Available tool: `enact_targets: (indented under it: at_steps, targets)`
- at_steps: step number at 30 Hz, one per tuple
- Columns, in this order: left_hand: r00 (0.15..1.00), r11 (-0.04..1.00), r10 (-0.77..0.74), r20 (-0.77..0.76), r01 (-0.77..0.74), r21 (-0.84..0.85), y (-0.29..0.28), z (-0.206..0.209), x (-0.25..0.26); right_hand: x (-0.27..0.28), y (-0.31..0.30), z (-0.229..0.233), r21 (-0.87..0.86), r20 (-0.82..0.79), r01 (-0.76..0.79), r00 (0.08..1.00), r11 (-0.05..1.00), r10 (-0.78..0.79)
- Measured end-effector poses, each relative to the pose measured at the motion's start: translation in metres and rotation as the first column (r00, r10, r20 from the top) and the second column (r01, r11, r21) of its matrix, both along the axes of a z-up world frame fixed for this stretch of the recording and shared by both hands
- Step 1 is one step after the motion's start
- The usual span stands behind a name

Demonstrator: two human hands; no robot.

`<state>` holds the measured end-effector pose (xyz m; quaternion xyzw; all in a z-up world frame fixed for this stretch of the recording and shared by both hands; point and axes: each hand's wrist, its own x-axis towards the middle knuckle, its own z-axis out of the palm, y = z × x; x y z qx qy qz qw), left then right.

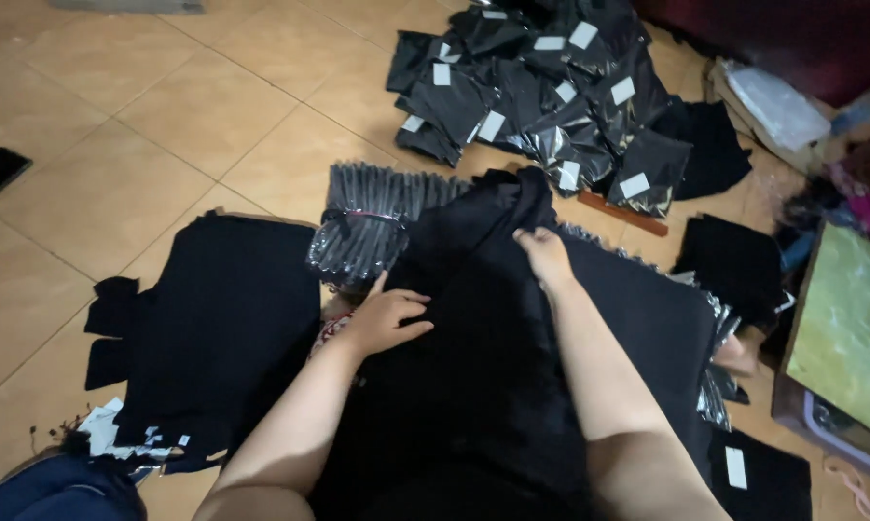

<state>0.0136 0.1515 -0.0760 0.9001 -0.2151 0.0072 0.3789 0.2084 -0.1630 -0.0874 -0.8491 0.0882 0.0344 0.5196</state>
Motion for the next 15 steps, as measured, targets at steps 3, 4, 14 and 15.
enact_targets:
  at_steps: [3, 4, 14, 15]
  targets:
    - [0.996, 0.999, -0.008, -0.085, 0.003, -0.052, -0.001, 0.007, 0.000, -0.037, 0.039, 0.102, 0.782, -0.190, 0.269, 0.962, 0.562, -0.196]
    - [0.996, 0.998, -0.006, -0.085, 0.001, -0.056, 0.001, 0.011, 0.000, -0.038, 0.028, 0.111, 0.780, -0.189, 0.267, 0.963, 0.566, -0.194]
    - [0.998, 0.999, -0.047, -0.049, 0.048, 0.015, 0.008, -0.003, 0.008, -0.195, -0.183, 0.229, 0.742, 0.253, 0.038, 0.908, 0.669, -0.332]
    - [0.997, 0.998, -0.062, -0.038, 0.063, 0.032, 0.009, -0.008, 0.011, -0.229, -0.200, 0.240, 0.680, 0.285, 0.060, 0.897, 0.731, -0.338]
